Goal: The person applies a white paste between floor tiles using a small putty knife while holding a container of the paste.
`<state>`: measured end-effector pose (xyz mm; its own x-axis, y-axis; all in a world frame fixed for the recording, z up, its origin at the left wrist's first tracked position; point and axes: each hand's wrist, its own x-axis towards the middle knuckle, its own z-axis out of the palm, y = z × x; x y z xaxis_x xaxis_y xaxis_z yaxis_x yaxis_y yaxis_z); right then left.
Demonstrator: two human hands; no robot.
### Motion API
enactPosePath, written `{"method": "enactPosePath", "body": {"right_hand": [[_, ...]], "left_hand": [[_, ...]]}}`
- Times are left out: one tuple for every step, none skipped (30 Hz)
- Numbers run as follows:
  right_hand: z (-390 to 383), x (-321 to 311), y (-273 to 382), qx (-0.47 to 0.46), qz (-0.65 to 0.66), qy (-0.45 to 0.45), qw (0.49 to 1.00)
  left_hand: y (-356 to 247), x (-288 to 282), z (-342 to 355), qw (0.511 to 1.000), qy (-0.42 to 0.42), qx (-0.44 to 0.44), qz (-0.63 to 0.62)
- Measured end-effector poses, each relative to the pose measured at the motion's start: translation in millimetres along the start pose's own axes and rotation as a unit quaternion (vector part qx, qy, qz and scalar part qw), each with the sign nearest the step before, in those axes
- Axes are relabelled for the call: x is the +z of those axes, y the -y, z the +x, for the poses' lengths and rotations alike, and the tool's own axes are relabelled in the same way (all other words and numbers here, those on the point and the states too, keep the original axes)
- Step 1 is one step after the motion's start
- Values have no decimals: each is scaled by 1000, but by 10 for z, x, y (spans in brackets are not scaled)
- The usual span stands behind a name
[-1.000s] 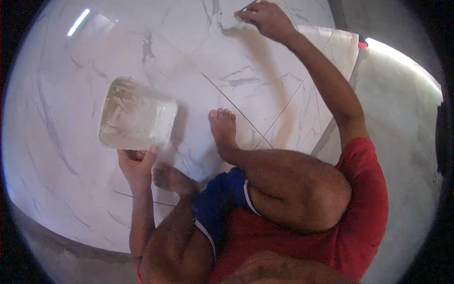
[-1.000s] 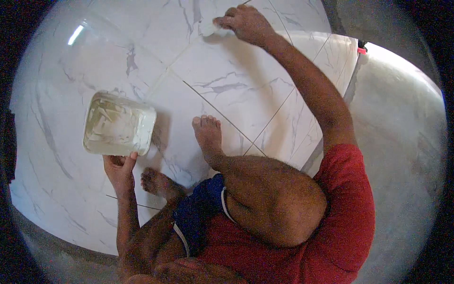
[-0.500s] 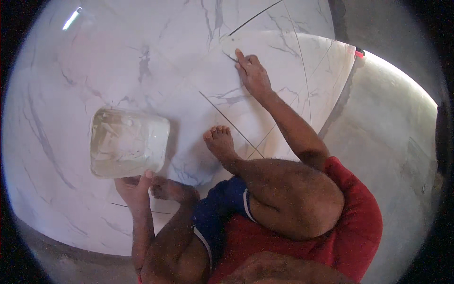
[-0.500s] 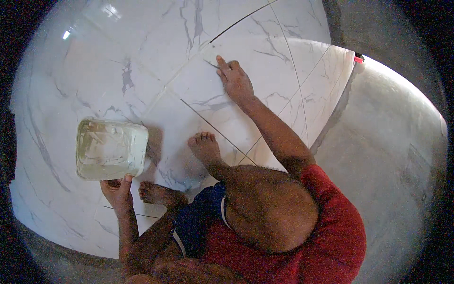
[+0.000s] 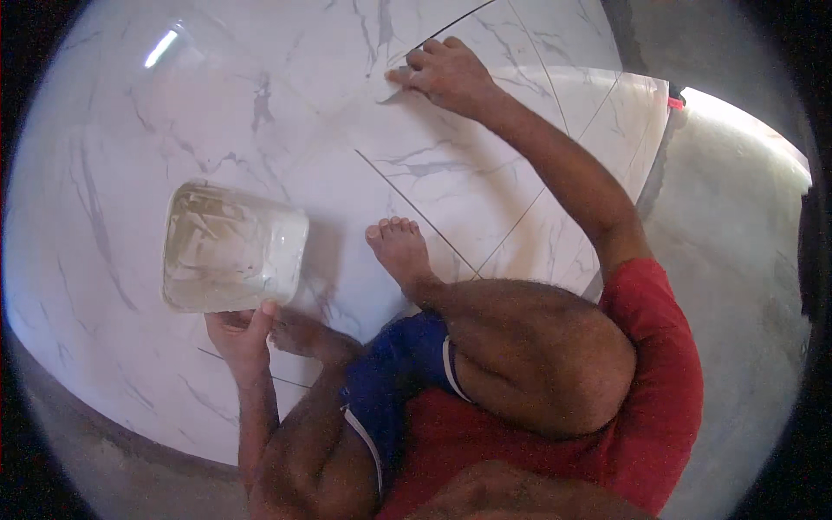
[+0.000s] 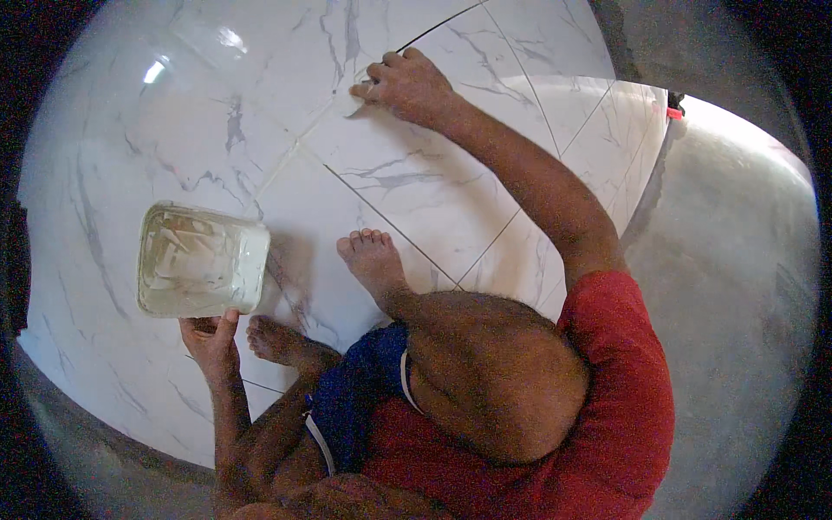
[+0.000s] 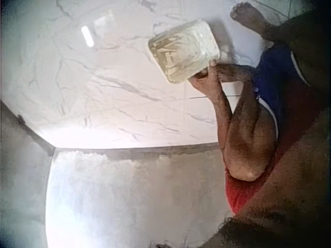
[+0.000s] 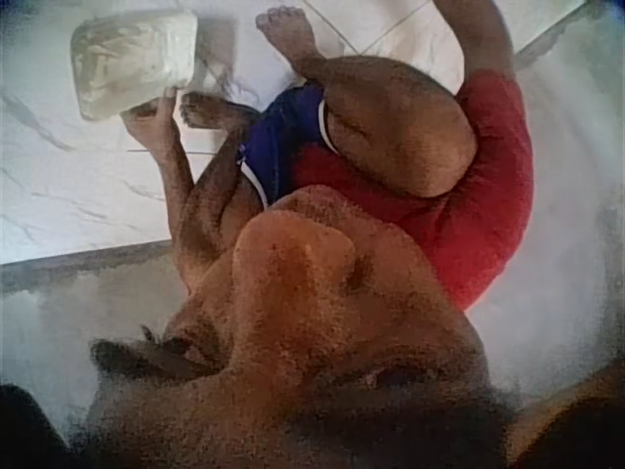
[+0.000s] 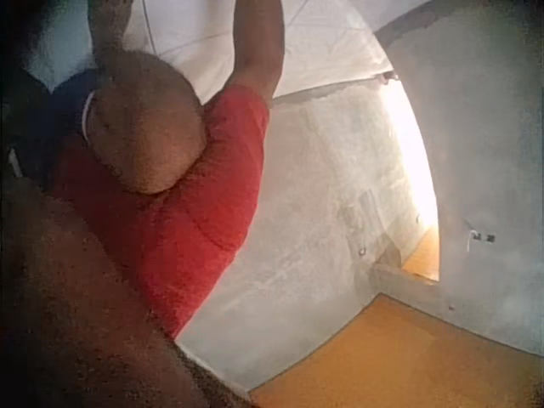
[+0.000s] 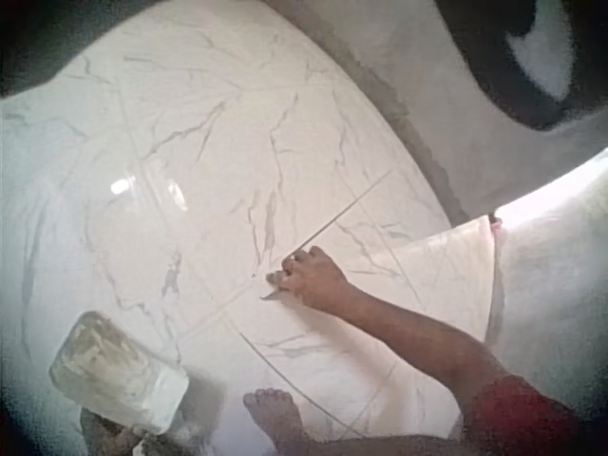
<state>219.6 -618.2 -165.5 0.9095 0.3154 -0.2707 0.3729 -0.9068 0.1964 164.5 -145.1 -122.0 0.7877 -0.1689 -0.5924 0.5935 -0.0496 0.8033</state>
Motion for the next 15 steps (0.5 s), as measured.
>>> {"method": "enactPosePath", "body": {"right_hand": [[63,104,-82,-36,-24,-17,999],[92,122,-200,-21,-29,38,999],[82,210,-362,-25,-26,36,999],[53,326,-562,0,-57,31,998],[13,415,-749,26,-89,28,995],[-32,466,-926,25,-89,26,995],[-57,438,-1061,48,-102,31,993],[-71,444,-1134,73,-116,37,990],[-96,486,-1134,73,-116,34,990],[-69,460,-1018,109,-23,11,994],[-53,427,-884,145,69,-10,987],[-14,415,-729,144,72,-14,987],[7,399,-561,185,145,-13,972],[24,399,-393,224,216,-11,950],[15,429,-221,225,217,-14,950]], "left_hand": [[12,-7,-8,1000,-9,-22,14],[9,13,-17,1000,-14,-22,16],[2,57,-28,1000,-17,-4,14],[-9,91,-25,1000,-19,16,11],[-20,116,-15,1000,-21,17,12],[-20,135,-7,999,-15,33,-9],[-21,151,-4,998,-10,50,-30],[-14,151,3,998,-12,52,-30],[-3,143,12,998,-12,55,-22],[8,133,5,998,-17,57,-13],[20,127,-1,998,-20,59,-10],[31,119,-10,998,-28,59,-12],[32,120,-9,998,-32,59,-16],[10,128,-10,997,-32,62,-14],[-28,137,-15,998,-30,51,-6]]}}
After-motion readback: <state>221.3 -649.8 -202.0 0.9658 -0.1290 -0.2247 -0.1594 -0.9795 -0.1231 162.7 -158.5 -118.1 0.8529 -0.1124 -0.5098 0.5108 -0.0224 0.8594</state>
